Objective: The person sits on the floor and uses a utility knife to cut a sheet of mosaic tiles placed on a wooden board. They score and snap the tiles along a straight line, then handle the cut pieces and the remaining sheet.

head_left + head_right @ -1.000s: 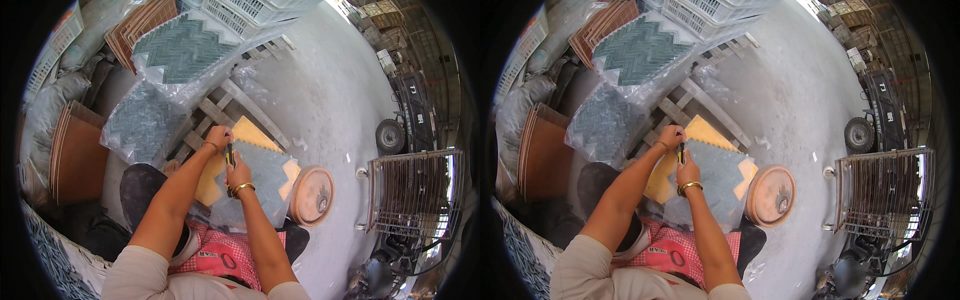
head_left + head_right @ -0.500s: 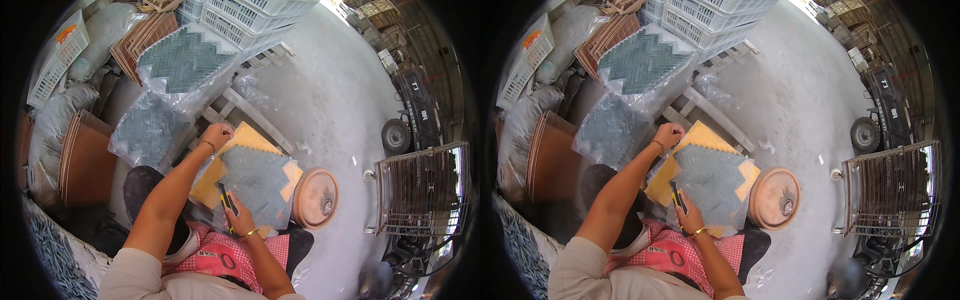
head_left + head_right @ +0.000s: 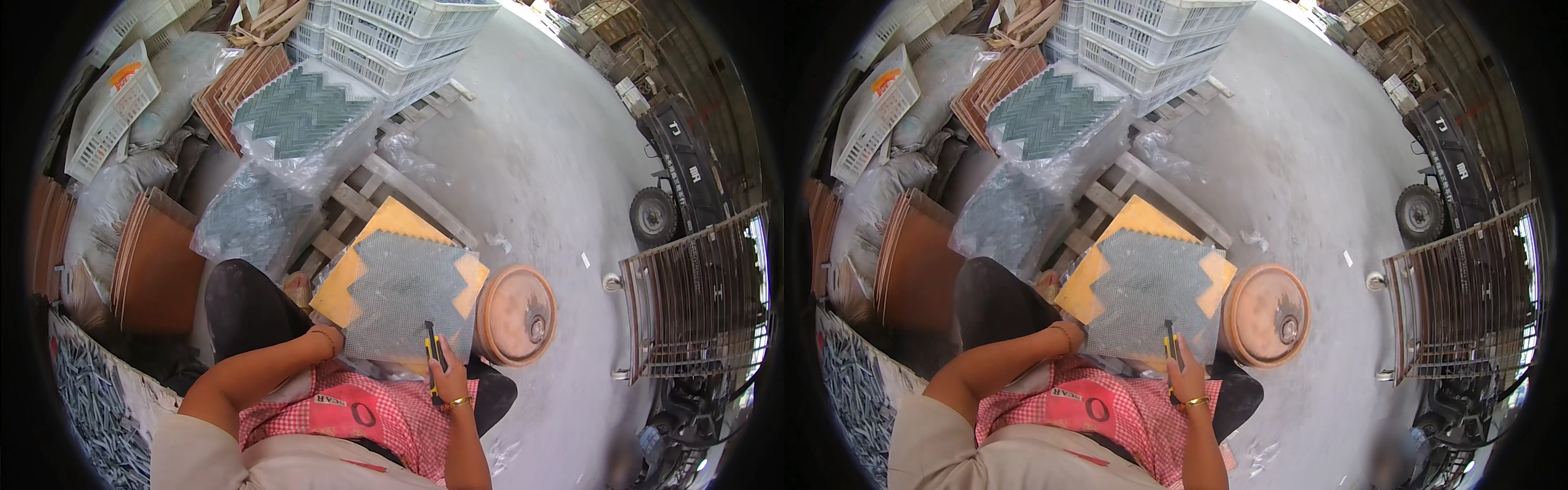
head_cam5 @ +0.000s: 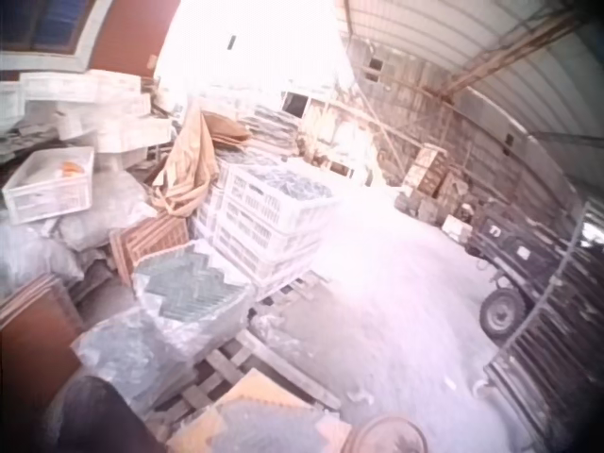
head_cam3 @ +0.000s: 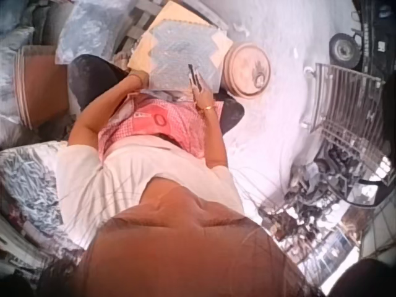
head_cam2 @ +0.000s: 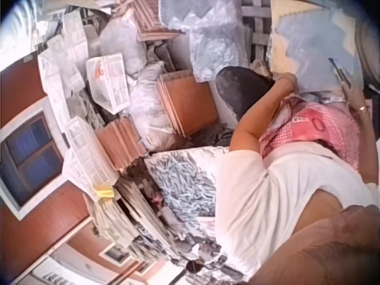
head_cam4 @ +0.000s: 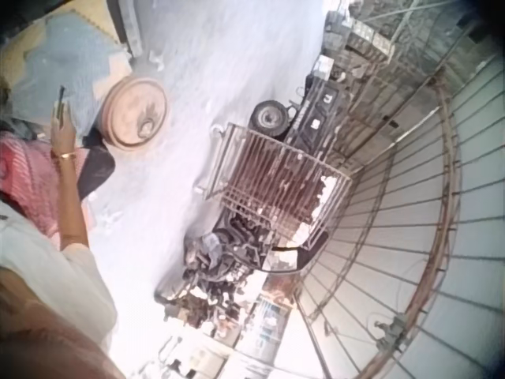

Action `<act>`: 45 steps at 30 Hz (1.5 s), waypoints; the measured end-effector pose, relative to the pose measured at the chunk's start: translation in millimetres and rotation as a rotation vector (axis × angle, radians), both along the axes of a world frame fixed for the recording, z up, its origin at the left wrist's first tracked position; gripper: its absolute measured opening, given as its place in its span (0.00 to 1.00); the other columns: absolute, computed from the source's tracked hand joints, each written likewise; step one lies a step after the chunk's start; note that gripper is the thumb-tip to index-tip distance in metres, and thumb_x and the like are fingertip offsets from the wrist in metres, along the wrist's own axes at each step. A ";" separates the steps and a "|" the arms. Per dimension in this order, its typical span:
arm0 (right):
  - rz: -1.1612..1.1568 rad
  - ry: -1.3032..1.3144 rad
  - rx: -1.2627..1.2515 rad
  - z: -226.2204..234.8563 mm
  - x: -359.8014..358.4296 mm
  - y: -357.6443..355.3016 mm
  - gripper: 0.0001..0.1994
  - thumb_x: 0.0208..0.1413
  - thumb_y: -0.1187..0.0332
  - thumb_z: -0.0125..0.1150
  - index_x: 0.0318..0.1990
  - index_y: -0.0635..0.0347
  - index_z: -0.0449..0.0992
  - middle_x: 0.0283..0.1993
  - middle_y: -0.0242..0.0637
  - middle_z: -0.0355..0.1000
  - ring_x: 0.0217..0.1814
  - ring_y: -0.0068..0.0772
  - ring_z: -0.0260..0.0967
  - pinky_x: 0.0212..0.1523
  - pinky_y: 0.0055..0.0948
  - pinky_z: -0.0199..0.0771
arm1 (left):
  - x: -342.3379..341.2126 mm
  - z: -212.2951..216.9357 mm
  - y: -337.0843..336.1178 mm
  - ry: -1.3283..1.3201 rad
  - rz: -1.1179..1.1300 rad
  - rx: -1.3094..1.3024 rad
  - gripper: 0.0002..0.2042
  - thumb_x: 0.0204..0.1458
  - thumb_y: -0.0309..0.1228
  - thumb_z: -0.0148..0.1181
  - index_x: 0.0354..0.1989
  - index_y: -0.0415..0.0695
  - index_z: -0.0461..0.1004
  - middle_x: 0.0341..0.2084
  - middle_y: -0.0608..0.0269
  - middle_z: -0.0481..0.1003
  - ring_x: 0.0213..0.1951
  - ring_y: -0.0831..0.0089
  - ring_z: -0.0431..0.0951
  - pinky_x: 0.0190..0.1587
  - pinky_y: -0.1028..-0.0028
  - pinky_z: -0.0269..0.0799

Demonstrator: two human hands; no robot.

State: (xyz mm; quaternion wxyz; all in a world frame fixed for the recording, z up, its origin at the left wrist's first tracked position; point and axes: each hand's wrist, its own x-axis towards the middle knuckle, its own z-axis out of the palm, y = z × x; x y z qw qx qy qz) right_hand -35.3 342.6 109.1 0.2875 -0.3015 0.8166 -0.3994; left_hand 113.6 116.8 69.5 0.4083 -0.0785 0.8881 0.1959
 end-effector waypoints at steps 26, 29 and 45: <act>0.885 0.769 0.573 -16.0 -38.5 -203.6 0.28 0.48 0.73 0.43 0.58 0.37 0.49 0.26 0.45 0.69 0.25 0.44 0.69 0.25 0.38 0.69 | -82.4 -40.8 -52.7 0.733 1.574 -0.035 0.04 0.33 0.28 0.54 0.18 0.43 0.73 0.19 0.51 0.72 0.26 0.56 0.72 0.30 0.65 0.68; 0.861 0.750 0.571 -14.2 -35.1 -203.3 0.28 0.48 0.73 0.42 0.58 0.38 0.49 0.26 0.45 0.69 0.25 0.44 0.69 0.25 0.38 0.69 | -81.8 -39.7 -54.4 0.725 1.566 -0.036 0.04 0.33 0.28 0.54 0.18 0.43 0.72 0.19 0.51 0.72 0.26 0.56 0.73 0.30 0.65 0.67; 0.813 0.517 0.451 -9.9 -51.5 -175.8 0.25 0.47 0.70 0.48 0.55 0.36 0.55 0.25 0.49 0.68 0.26 0.49 0.66 0.29 0.42 0.67 | -74.6 -45.1 -55.5 0.786 1.497 0.090 0.04 0.34 0.30 0.54 0.19 0.44 0.72 0.21 0.52 0.72 0.28 0.56 0.72 0.32 0.65 0.67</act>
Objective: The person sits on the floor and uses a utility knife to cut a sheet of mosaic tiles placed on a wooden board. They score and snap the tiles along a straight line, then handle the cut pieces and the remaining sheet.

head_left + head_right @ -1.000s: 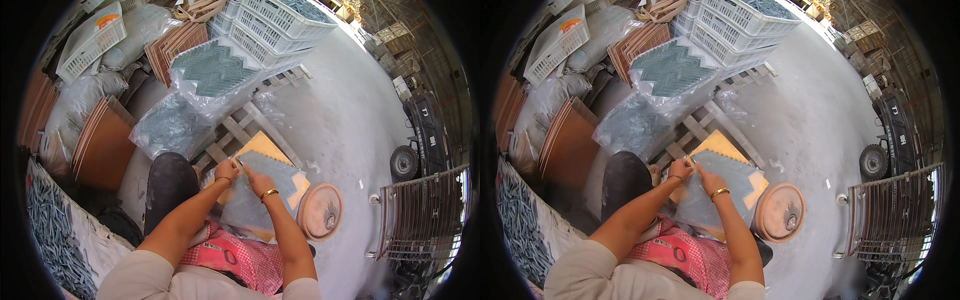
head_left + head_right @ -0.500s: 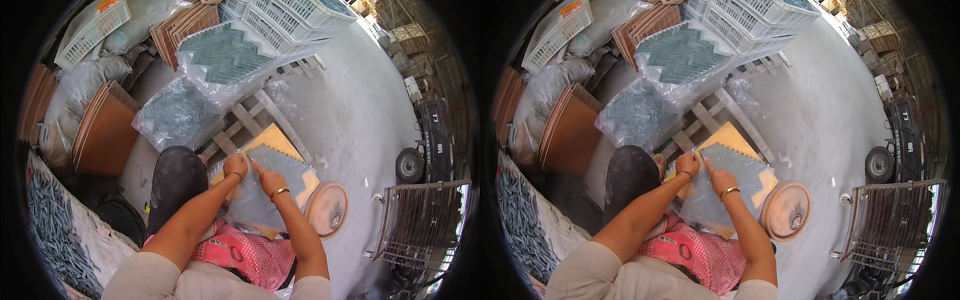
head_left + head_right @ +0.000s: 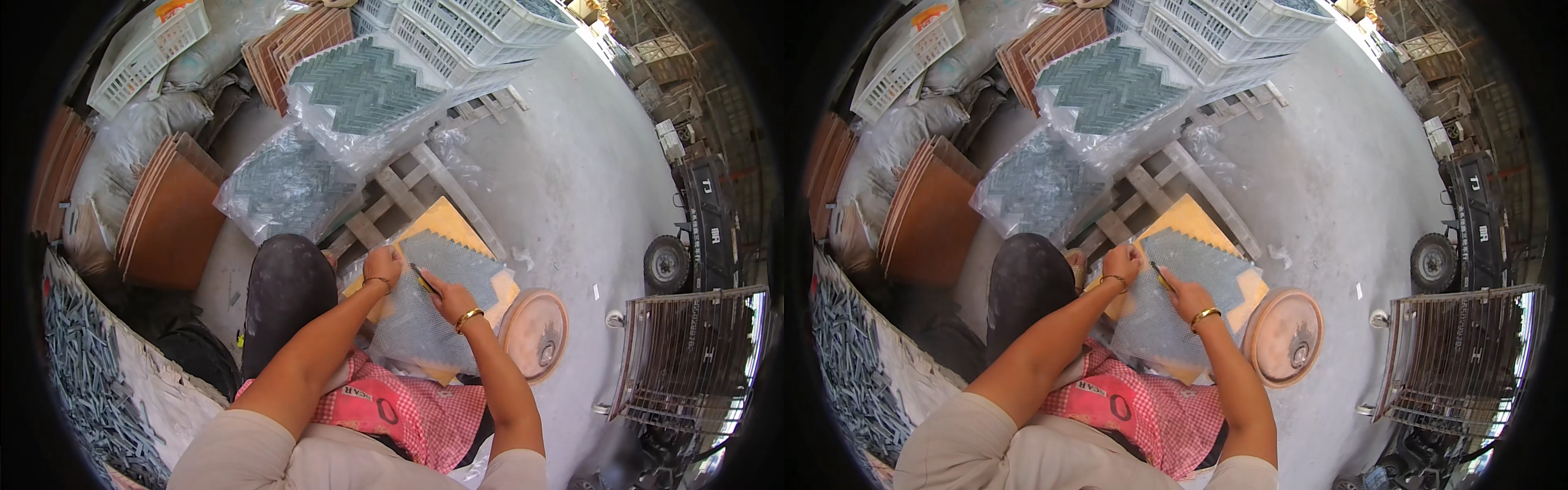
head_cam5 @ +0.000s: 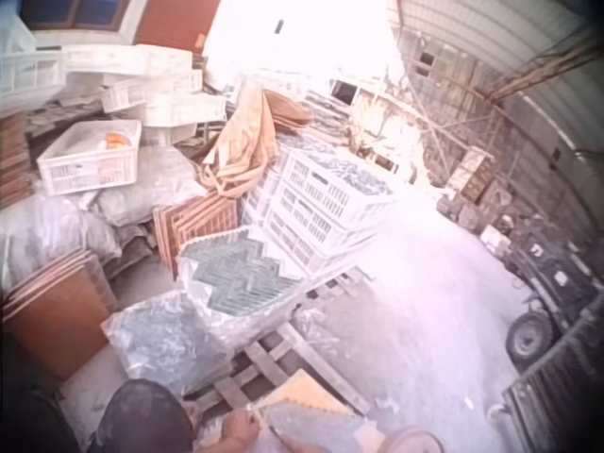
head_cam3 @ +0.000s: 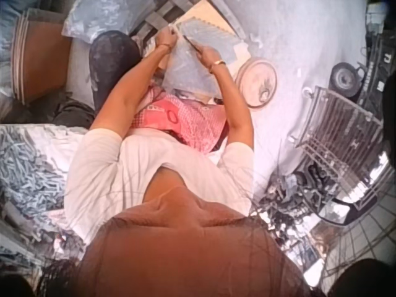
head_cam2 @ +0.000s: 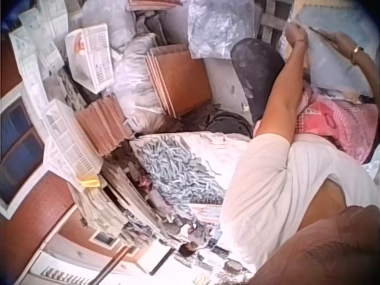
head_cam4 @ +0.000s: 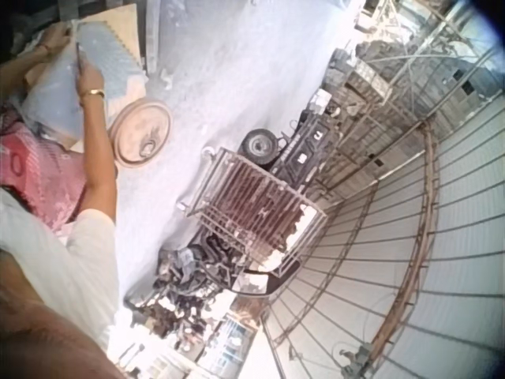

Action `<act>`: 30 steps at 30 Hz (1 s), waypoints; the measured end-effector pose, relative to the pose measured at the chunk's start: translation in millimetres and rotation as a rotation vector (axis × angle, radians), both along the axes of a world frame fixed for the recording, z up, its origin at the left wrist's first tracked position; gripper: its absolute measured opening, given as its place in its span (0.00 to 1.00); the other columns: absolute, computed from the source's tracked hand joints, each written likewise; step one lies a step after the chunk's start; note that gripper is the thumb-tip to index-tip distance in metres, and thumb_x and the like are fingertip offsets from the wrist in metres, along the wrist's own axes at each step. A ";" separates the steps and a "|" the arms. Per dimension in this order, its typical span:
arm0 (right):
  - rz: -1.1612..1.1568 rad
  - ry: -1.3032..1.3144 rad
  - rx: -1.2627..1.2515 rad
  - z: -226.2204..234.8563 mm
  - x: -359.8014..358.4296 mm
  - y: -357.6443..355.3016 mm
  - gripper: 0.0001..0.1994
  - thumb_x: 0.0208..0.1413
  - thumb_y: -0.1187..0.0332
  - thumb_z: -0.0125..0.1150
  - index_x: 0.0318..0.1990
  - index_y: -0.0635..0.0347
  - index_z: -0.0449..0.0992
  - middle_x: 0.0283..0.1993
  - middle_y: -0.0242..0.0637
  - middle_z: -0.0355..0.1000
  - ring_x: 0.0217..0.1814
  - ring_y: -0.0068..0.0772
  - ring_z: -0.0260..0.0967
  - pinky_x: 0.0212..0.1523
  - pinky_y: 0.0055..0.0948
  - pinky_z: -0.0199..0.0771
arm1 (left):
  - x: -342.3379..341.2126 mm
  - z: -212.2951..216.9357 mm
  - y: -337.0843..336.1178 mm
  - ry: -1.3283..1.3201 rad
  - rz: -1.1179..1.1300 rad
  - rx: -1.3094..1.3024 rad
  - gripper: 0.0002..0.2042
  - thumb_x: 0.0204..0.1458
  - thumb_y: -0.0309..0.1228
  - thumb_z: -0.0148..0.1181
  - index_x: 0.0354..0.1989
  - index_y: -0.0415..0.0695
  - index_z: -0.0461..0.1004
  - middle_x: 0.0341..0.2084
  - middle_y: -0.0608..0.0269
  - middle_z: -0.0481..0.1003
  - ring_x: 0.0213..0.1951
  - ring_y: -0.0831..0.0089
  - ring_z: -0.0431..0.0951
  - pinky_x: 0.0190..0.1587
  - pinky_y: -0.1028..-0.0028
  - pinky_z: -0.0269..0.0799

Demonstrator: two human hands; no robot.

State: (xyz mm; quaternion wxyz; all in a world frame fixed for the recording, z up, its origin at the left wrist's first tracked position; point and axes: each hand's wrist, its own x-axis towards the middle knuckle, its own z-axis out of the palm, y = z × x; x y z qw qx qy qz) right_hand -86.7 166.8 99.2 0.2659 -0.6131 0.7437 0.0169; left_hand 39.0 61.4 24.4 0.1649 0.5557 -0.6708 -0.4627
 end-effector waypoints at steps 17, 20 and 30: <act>-0.327 -0.358 -0.107 -14.7 5.7 28.7 0.26 0.46 0.69 0.51 0.55 0.37 0.57 0.38 0.47 0.68 0.38 0.52 0.65 0.41 0.36 0.65 | 4.4 2.7 1.6 0.096 -0.196 -0.079 0.05 0.33 0.28 0.59 0.20 0.43 0.73 0.17 0.59 0.72 0.22 0.68 0.72 0.26 0.73 0.65; -0.319 -0.256 -0.170 -12.6 12.2 26.1 0.25 0.47 0.70 0.51 0.55 0.39 0.57 0.31 0.45 0.71 0.28 0.44 0.69 0.33 0.33 0.69 | 5.2 -1.8 -1.2 0.139 -0.192 -0.071 0.05 0.33 0.28 0.60 0.21 0.43 0.73 0.17 0.60 0.72 0.22 0.69 0.72 0.27 0.74 0.66; -0.746 -0.697 -0.085 0.5 47.2 19.5 0.23 0.49 0.73 0.47 0.56 0.48 0.57 0.16 0.33 0.65 0.13 0.21 0.62 0.15 0.22 0.65 | 9.5 -6.1 -3.1 0.221 -0.210 -0.037 0.06 0.32 0.29 0.59 0.21 0.43 0.73 0.18 0.58 0.72 0.23 0.66 0.73 0.28 0.73 0.66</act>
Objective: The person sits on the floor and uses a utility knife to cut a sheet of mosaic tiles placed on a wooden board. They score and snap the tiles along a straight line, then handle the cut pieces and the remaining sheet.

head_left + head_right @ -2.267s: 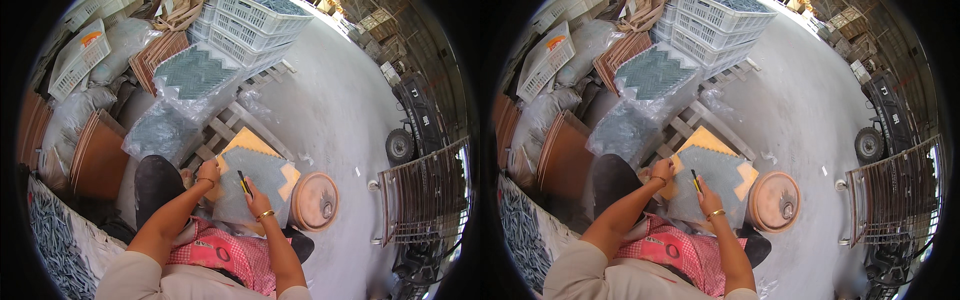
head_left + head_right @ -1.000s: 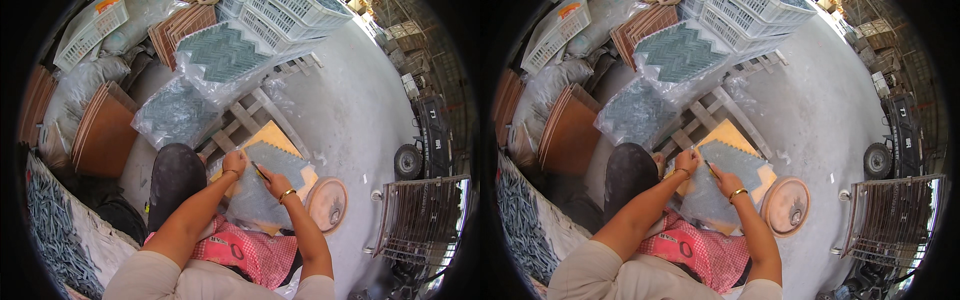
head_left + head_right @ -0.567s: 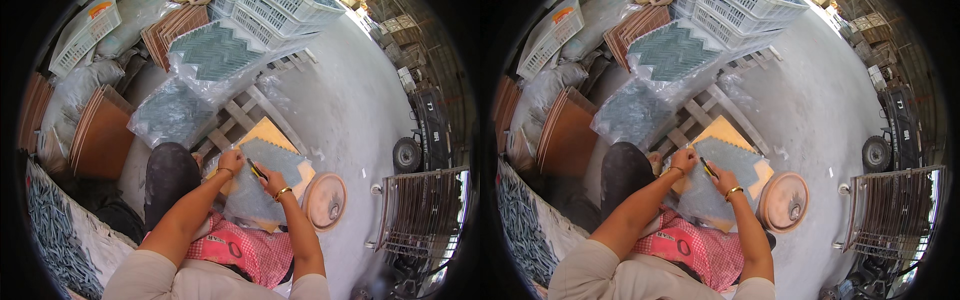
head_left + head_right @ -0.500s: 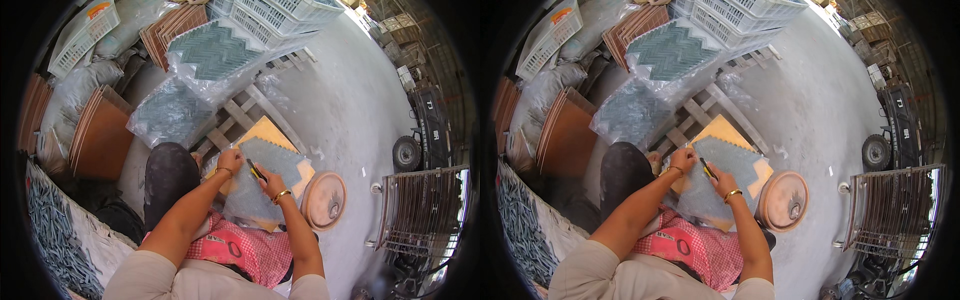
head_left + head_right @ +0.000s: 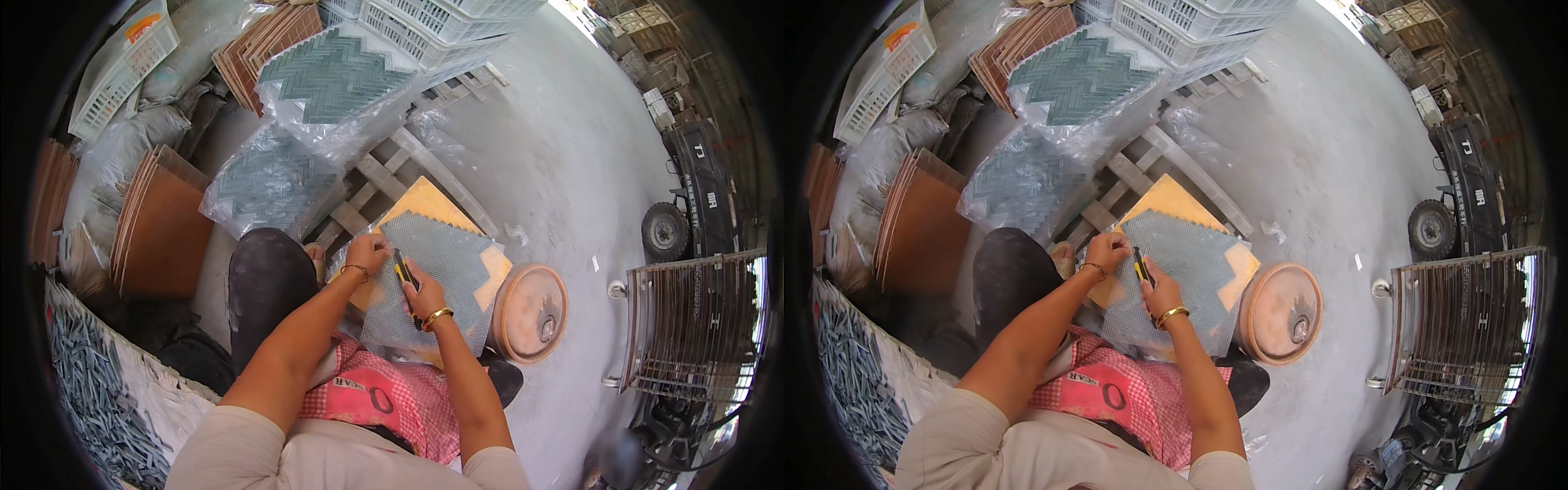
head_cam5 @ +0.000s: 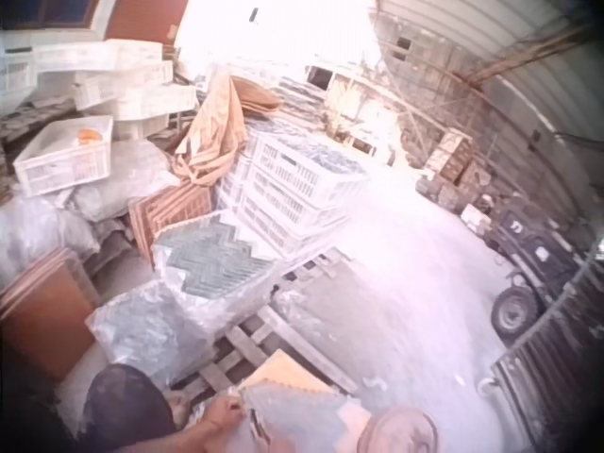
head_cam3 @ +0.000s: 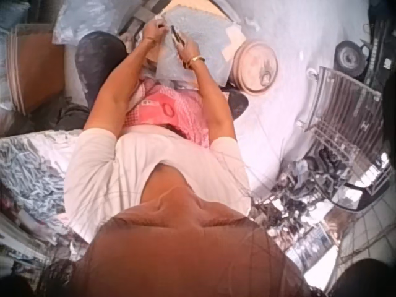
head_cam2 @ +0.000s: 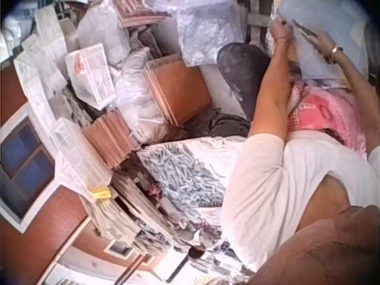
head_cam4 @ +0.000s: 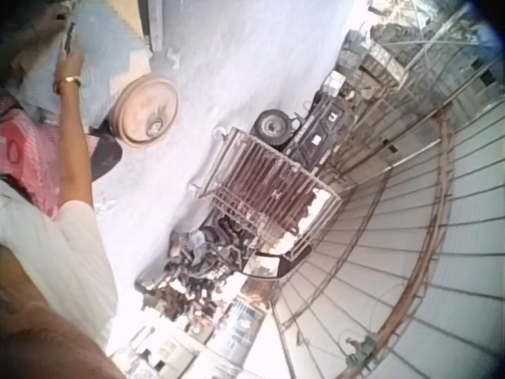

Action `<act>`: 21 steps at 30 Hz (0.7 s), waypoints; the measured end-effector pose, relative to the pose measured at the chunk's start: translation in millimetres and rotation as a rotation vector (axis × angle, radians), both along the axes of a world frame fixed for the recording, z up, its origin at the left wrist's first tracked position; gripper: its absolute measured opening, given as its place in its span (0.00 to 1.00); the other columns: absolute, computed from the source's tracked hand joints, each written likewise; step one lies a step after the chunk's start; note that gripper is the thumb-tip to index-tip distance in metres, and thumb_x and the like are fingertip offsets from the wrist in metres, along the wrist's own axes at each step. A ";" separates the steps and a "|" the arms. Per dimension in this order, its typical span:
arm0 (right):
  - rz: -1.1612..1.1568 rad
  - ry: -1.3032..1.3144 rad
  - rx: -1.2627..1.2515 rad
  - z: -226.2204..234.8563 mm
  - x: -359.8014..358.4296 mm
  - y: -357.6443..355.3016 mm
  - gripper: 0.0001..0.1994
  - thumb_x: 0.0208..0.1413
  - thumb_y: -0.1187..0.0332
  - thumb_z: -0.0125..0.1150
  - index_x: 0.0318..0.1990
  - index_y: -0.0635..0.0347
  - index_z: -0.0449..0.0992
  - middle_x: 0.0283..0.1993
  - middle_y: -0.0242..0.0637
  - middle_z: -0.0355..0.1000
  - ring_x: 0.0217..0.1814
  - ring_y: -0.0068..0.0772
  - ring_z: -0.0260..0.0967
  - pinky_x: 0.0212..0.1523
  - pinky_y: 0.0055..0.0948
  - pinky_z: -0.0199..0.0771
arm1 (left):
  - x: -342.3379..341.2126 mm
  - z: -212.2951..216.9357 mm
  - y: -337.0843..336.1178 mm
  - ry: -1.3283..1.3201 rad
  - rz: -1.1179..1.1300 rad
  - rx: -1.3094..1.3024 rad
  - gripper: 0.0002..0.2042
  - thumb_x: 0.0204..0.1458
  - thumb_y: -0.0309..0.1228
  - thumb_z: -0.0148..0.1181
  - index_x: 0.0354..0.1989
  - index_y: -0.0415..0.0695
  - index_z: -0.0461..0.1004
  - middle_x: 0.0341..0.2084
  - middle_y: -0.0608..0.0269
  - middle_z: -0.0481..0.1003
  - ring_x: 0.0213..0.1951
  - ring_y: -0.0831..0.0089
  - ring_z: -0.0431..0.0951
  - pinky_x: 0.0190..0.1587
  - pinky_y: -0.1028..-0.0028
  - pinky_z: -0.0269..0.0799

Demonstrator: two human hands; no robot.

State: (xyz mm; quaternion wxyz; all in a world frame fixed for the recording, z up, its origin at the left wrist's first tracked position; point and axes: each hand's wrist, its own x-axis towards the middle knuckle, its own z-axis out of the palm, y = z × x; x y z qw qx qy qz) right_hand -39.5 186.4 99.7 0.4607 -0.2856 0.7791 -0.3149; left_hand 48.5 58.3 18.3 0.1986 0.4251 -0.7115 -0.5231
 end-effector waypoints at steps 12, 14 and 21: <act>-0.131 0.043 -0.058 -20.9 36.5 -0.1 0.25 0.49 0.74 0.45 0.57 0.49 0.55 0.18 0.38 0.67 0.13 0.25 0.65 0.17 0.25 0.68 | -1.5 -16.2 -9.8 0.120 -0.030 0.104 0.04 0.33 0.22 0.59 0.20 0.37 0.73 0.15 0.65 0.72 0.20 0.81 0.70 0.25 0.80 0.65; -0.099 0.047 -0.038 -19.5 43.5 7.7 0.25 0.49 0.73 0.45 0.57 0.50 0.55 0.17 0.42 0.66 0.12 0.28 0.65 0.15 0.28 0.67 | -0.1 -9.6 -9.3 0.064 -0.033 0.066 0.04 0.33 0.23 0.60 0.20 0.37 0.73 0.15 0.65 0.72 0.20 0.81 0.70 0.25 0.80 0.66; -0.182 0.039 -0.065 -24.7 52.6 -7.0 0.25 0.49 0.74 0.44 0.58 0.50 0.53 0.16 0.35 0.65 0.13 0.23 0.64 0.16 0.24 0.67 | -0.4 -16.0 -16.1 0.162 -0.026 0.216 0.05 0.33 0.23 0.60 0.19 0.36 0.72 0.17 0.65 0.72 0.21 0.82 0.70 0.26 0.81 0.65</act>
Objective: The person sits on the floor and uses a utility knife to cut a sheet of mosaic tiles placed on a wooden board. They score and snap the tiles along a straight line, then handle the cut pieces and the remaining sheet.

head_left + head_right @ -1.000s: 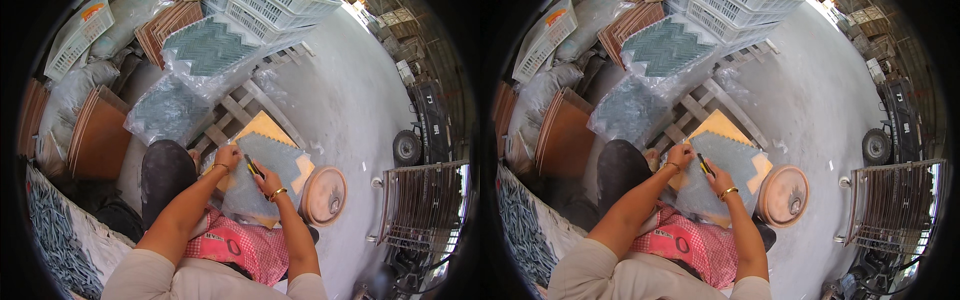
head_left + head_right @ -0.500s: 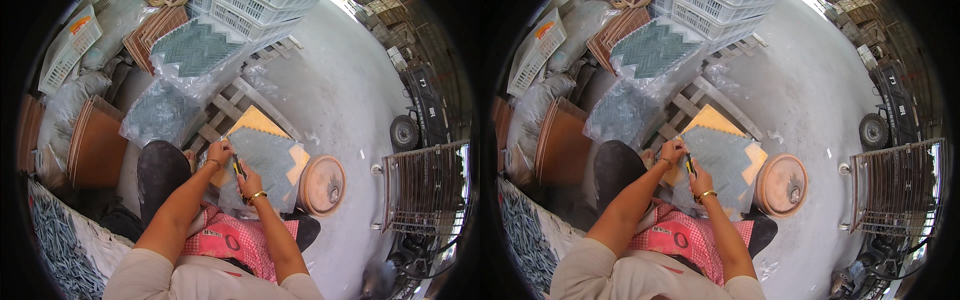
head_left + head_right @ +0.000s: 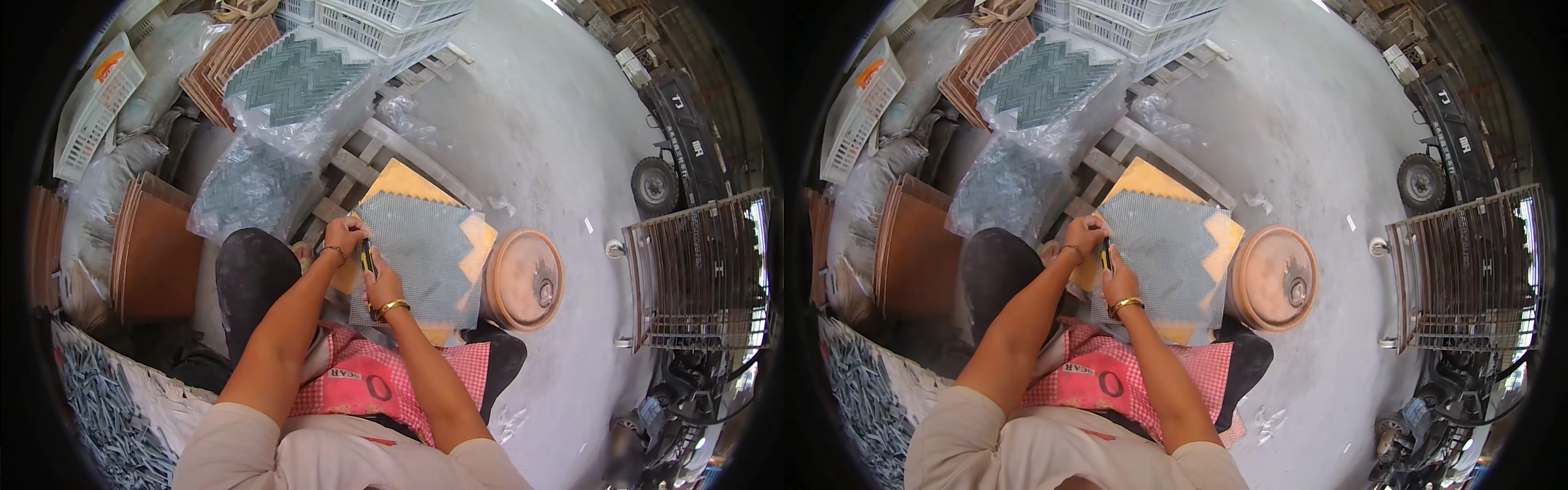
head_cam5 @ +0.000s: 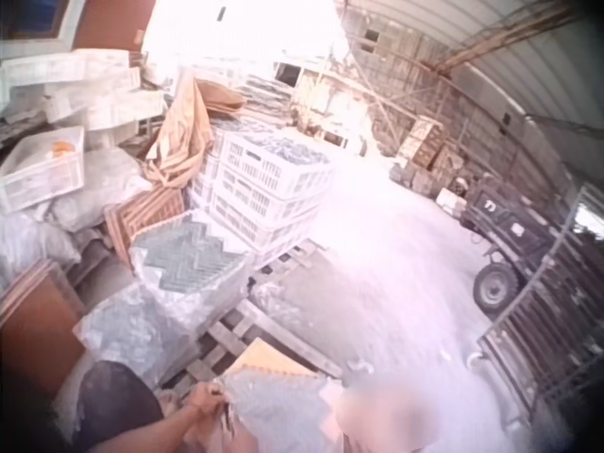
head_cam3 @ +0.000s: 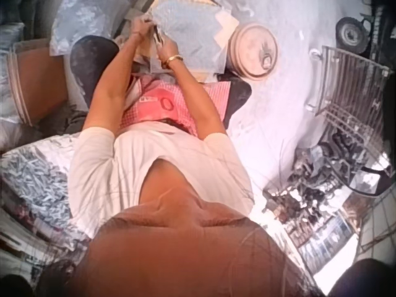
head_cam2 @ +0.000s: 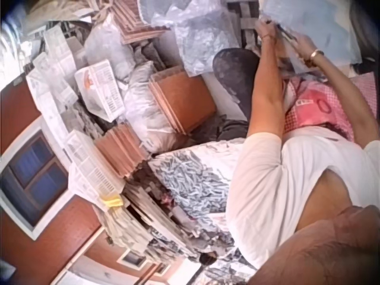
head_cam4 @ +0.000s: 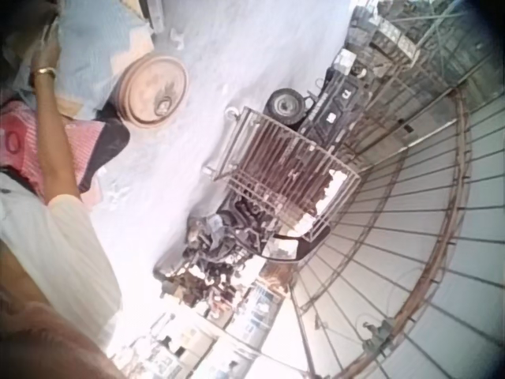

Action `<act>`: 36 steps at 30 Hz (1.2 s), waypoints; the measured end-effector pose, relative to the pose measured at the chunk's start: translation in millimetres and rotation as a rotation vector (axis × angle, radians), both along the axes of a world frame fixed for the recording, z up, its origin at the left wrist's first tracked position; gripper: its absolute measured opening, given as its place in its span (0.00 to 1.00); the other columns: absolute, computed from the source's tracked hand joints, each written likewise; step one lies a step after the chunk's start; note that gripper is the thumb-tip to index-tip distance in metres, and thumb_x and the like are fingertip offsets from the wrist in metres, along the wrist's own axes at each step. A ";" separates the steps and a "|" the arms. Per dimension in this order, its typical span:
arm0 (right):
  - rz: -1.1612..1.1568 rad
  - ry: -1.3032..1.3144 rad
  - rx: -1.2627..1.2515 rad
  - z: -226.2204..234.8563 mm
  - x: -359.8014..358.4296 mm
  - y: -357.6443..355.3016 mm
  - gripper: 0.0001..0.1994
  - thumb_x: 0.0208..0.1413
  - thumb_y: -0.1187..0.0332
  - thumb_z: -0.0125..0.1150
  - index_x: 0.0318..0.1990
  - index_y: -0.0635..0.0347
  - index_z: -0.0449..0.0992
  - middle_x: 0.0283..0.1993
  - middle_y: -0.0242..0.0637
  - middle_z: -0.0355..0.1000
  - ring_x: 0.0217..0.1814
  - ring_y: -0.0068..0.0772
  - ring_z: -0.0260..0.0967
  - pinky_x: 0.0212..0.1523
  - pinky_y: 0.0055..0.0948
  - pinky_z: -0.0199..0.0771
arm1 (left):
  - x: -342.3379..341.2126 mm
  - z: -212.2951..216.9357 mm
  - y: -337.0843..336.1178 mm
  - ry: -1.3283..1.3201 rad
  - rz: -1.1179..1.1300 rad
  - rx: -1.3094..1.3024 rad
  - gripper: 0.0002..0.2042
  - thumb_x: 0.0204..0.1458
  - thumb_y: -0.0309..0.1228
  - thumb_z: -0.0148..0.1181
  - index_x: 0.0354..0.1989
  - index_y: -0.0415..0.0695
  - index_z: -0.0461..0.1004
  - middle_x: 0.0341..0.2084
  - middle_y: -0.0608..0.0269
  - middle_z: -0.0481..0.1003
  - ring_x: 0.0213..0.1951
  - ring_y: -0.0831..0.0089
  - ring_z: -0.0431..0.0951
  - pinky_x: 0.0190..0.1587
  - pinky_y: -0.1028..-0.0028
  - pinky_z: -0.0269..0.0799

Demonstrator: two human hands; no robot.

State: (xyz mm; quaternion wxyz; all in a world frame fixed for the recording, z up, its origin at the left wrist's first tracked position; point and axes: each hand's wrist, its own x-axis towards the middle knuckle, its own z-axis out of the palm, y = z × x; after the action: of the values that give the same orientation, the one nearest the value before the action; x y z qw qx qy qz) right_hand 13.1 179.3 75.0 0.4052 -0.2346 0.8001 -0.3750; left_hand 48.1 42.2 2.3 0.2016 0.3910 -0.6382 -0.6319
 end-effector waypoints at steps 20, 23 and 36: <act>0.034 -0.201 0.001 2.6 1.7 1.0 0.26 0.50 0.73 0.45 0.58 0.45 0.52 0.17 0.36 0.66 0.14 0.23 0.64 0.16 0.23 0.68 | 5.6 6.0 -6.7 -0.047 -0.073 -0.109 0.06 0.31 0.23 0.62 0.18 0.38 0.72 0.14 0.65 0.70 0.19 0.81 0.68 0.24 0.79 0.64; 0.097 -0.294 0.012 7.0 -9.0 9.7 0.25 0.51 0.73 0.44 0.58 0.44 0.52 0.17 0.35 0.66 0.14 0.23 0.64 0.16 0.23 0.67 | 8.9 16.3 -5.3 -0.104 -0.076 -0.119 0.06 0.31 0.23 0.62 0.18 0.38 0.71 0.14 0.65 0.70 0.19 0.81 0.68 0.23 0.80 0.64; 0.041 -0.425 -0.110 5.1 7.0 38.4 0.26 0.51 0.73 0.46 0.59 0.46 0.51 0.19 0.34 0.65 0.15 0.22 0.63 0.16 0.22 0.67 | 23.9 19.2 -30.9 -0.119 0.118 -0.135 0.06 0.34 0.25 0.59 0.21 0.39 0.69 0.16 0.62 0.71 0.20 0.74 0.70 0.24 0.75 0.65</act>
State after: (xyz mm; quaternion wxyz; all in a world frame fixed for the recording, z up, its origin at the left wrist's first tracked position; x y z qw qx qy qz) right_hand 20.1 217.8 80.1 0.5589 -0.1881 0.6701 -0.4508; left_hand 72.0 11.4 21.5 0.2261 0.4500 -0.6662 -0.5501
